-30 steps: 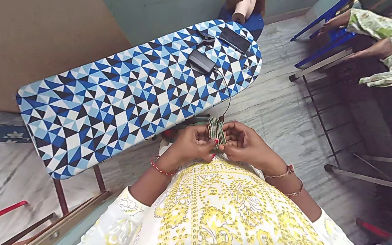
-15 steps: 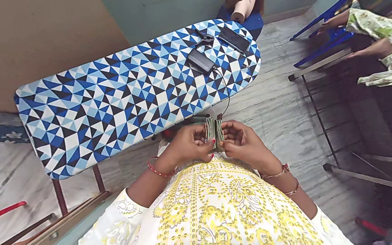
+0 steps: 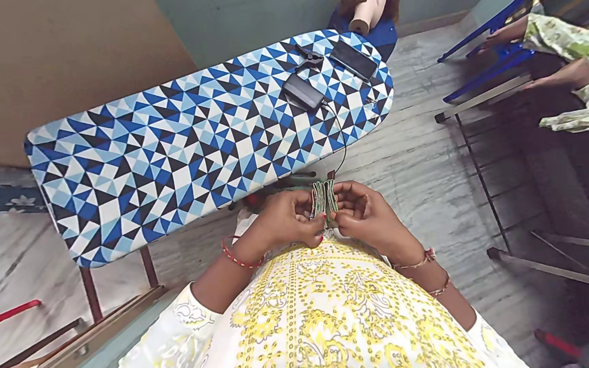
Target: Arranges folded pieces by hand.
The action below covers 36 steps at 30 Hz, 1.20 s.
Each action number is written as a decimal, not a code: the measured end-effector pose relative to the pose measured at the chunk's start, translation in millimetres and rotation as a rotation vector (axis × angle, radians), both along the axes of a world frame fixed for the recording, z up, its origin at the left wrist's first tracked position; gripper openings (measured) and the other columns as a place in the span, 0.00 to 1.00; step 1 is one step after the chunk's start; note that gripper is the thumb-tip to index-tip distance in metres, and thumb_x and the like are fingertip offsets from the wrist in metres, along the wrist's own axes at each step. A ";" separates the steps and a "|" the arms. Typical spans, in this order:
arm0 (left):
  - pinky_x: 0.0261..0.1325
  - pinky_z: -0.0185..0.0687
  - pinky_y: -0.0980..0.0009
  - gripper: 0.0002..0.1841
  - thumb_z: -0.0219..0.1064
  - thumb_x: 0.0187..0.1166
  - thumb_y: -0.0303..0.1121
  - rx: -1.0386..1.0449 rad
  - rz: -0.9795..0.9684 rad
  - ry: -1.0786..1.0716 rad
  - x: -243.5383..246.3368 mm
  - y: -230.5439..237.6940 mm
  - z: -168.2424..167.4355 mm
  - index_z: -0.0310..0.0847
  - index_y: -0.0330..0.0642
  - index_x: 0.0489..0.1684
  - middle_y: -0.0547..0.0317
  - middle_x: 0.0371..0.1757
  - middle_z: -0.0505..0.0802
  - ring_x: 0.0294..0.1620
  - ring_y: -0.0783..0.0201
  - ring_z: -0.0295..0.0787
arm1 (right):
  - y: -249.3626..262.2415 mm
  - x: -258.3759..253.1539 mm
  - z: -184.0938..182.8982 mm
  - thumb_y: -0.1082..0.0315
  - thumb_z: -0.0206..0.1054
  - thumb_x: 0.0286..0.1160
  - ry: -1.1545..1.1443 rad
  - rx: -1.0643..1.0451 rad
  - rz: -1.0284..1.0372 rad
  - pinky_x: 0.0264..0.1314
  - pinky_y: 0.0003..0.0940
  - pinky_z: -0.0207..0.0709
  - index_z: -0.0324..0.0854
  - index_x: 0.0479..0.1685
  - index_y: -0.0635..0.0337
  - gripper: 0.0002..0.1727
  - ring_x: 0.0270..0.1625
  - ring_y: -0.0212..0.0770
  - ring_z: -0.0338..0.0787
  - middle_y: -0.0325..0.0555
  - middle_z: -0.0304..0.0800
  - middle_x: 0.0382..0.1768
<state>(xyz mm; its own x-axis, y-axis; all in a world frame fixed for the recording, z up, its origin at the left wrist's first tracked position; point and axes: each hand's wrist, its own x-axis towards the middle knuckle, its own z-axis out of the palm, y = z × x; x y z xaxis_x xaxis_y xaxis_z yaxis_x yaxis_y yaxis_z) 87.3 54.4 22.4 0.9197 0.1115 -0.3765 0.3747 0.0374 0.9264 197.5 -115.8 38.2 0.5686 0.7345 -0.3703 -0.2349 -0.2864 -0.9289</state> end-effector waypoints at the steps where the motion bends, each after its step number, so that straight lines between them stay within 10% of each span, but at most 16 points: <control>1: 0.38 0.84 0.86 0.10 0.76 0.62 0.29 0.000 0.002 0.000 0.1 -0.2 -0.1 0.85 0.40 0.39 0.74 0.33 0.91 0.32 0.86 0.86 | 0.0 0.0 0.0 0.77 0.70 0.59 -0.005 0.000 0.001 0.41 0.19 0.87 0.77 0.58 0.65 0.23 0.40 0.26 0.92 0.38 0.90 0.43; 36: 0.43 0.85 0.84 0.07 0.74 0.65 0.25 -0.172 0.060 -0.030 -5.3 -5.4 -0.8 0.87 0.40 0.39 0.76 0.34 0.92 0.34 0.84 0.87 | -7.0 4.7 2.5 0.74 0.75 0.61 -0.015 0.000 0.100 0.45 0.21 0.88 0.74 0.64 0.66 0.27 0.43 0.27 0.92 0.40 0.89 0.47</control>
<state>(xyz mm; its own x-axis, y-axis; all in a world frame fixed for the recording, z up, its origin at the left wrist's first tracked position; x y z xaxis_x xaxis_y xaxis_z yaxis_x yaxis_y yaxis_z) 82.0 49.1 21.6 0.9246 0.1027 -0.3668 0.3389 0.2179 0.9152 202.2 -122.8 40.6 0.4979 0.7880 -0.3623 -0.1916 -0.3074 -0.9321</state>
